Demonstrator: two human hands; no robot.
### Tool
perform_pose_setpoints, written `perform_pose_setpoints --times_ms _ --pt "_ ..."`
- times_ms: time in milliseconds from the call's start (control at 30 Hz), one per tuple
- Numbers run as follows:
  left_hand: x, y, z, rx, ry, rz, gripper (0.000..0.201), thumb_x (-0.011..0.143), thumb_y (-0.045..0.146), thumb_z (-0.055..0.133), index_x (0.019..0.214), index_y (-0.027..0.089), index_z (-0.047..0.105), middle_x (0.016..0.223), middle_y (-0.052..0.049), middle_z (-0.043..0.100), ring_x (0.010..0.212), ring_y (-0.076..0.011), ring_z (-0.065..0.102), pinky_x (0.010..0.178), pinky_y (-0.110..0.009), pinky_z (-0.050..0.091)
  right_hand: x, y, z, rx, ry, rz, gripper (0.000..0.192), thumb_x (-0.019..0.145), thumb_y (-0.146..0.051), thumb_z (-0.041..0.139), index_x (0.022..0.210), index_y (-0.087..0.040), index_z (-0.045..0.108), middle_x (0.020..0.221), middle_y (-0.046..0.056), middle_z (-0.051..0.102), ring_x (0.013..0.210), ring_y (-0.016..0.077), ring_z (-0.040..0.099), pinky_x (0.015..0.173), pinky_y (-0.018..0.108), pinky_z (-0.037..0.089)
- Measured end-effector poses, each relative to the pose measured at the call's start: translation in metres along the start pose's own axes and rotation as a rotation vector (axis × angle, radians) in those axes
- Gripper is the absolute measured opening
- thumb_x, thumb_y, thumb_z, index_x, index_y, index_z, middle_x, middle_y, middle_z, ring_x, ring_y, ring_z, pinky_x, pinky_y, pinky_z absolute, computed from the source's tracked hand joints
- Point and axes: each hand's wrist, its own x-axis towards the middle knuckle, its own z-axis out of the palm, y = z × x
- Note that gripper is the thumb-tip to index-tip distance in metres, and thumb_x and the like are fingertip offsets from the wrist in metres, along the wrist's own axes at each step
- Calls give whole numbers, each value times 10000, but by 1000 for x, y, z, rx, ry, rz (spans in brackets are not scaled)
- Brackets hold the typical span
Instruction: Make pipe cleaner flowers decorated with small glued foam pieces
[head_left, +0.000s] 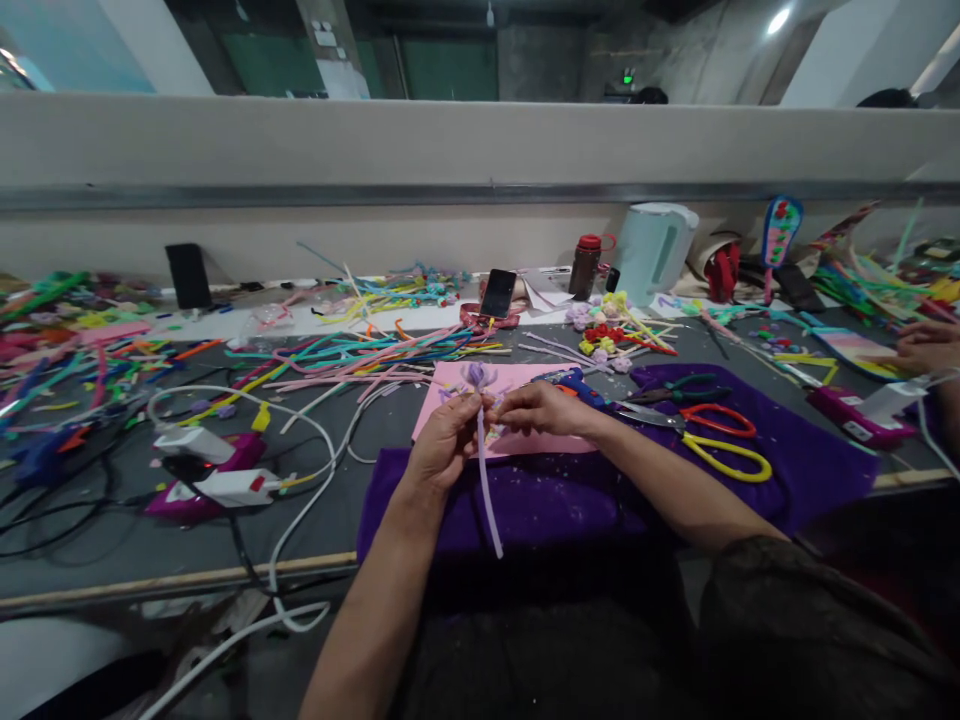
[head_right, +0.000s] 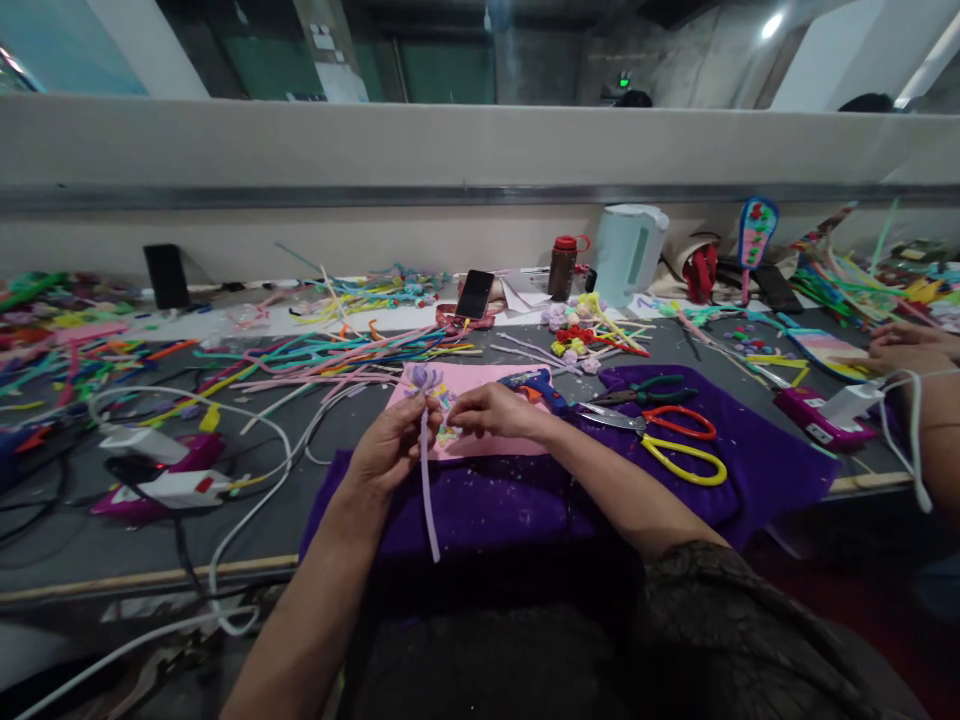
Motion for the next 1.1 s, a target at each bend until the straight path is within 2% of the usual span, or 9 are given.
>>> perform_pose_setpoints --times_ms 200,333,400,533,667,767,833,967,1100 --pt "4 13 -13 -239 124 197 194 649 288 651 756 134 603 579 18 584 376 -22 438 285 -110 225 -21 15 -41 -259 191 82 270 758 -357 554 830 -128 677 609 16 607 466 88 488 438 196 365" --pt "5 17 -18 -313 171 295 182 647 292 644 724 136 591 565 26 566 362 -19 409 288 -121 225 -34 19 -48 -587 341 19 163 736 -234 574 826 -178 698 763 42 656 636 132 554 561 227 391" --pt "6 17 -19 -319 146 269 179 648 291 642 726 138 587 554 29 554 367 -24 413 291 -124 231 -37 18 -46 -692 414 11 187 736 -215 573 880 -203 692 808 43 658 672 138 554 587 234 385" --pt "5 13 -17 -280 70 164 169 660 269 631 759 140 583 557 27 553 379 -31 434 294 -123 238 -37 16 -45 -717 457 55 229 809 -295 494 750 -193 690 621 20 623 549 114 515 532 229 358" --pt "4 10 -13 -220 74 102 170 673 263 618 767 124 589 554 19 563 387 -33 458 308 -123 262 -38 14 -52 -699 684 -103 205 797 -303 509 849 -183 667 817 46 642 730 142 561 639 234 402" --pt "3 9 -8 -181 83 62 175 660 255 629 758 114 592 552 14 570 412 -42 491 307 -118 259 -45 15 -61 -749 820 -26 246 815 -320 465 893 -176 649 834 50 640 732 144 559 643 234 393" --pt "2 8 -7 -153 82 33 188 650 261 636 761 115 593 545 16 569 401 -44 490 300 -120 253 -51 18 -67 -838 792 166 274 815 -347 444 817 -177 657 747 47 640 683 146 553 611 234 367" --pt "1 8 -5 -122 88 28 184 638 252 648 754 119 597 545 14 577 410 -52 510 294 -116 249 -54 30 -72 -953 497 552 343 725 -487 505 680 -185 659 662 53 629 621 156 536 534 237 295" --pt "1 8 -5 -102 95 30 174 641 246 646 749 118 601 549 10 581 430 -52 524 296 -105 255 -49 40 -74 -870 392 676 317 633 -492 575 638 -182 640 645 47 609 608 155 518 510 235 265"
